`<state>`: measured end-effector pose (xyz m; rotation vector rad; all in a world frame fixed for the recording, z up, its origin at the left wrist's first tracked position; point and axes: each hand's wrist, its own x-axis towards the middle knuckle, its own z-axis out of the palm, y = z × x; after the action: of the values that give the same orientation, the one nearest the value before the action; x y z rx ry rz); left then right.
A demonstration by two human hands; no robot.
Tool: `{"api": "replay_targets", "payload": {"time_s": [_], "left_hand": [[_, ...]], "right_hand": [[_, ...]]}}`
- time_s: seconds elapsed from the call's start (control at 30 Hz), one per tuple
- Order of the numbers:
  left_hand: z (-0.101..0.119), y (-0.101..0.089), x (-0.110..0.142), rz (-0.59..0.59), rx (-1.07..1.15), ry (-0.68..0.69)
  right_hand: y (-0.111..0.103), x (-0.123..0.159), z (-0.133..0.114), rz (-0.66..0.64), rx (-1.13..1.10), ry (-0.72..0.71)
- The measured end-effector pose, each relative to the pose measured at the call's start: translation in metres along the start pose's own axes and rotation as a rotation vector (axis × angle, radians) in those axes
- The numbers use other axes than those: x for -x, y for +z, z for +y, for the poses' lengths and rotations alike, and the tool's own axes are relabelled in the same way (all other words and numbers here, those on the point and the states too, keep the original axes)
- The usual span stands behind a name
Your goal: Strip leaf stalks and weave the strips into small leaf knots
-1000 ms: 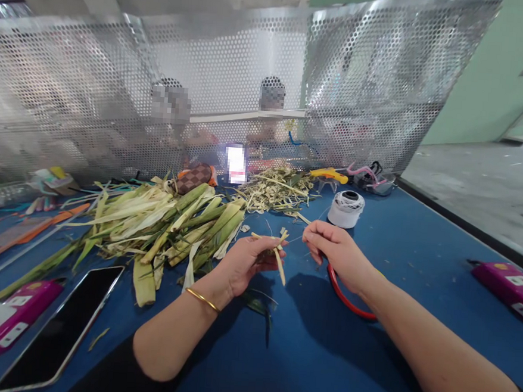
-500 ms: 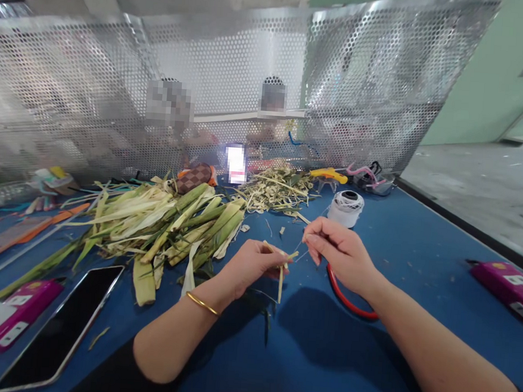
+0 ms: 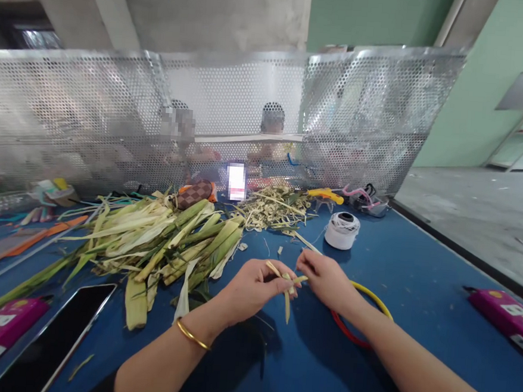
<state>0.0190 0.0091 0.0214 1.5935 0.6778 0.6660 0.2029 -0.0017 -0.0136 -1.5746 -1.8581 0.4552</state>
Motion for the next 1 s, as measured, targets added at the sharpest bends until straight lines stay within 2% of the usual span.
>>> {"api": "replay_targets", "payload": {"time_s": [0.13,0.2,0.27,0.37,0.47,0.57,0.7,0.83,0.9,1.0], "left_hand": [[0.001,-0.007,-0.004,0.248,-0.142,0.067],[0.001,-0.009,-0.004,0.355,-0.224,0.077],[0.001,-0.009,-0.005,0.417,-0.279,0.075],[-0.002,-0.008,-0.005,0.441,-0.387,0.048],[-0.007,-0.007,-0.006,0.418,-0.560,0.021],[-0.011,-0.004,-0.005,0.340,-0.657,0.038],[-0.008,0.002,-0.001,0.095,-0.668,0.066],[0.000,0.008,0.007,-0.109,-0.596,0.103],[0.003,0.008,0.009,-0.105,-0.539,0.122],[0.003,0.004,0.008,0.053,-0.483,0.153]], "right_hand": [[-0.001,0.007,-0.008,-0.175,0.161,-0.044],[-0.005,0.013,-0.017,-0.252,0.206,-0.109],[-0.009,0.018,-0.027,-0.324,0.217,-0.221],[-0.015,0.024,-0.038,-0.376,0.170,-0.405],[-0.017,0.027,-0.043,-0.290,0.089,-0.525],[-0.020,0.027,-0.040,-0.151,-0.056,-0.538],[-0.021,0.022,-0.032,-0.006,-0.186,-0.419],[-0.016,0.010,-0.020,0.014,-0.210,-0.186],[-0.011,0.004,-0.013,-0.020,-0.202,-0.091],[-0.005,0.002,-0.008,-0.085,-0.112,-0.073]]}}
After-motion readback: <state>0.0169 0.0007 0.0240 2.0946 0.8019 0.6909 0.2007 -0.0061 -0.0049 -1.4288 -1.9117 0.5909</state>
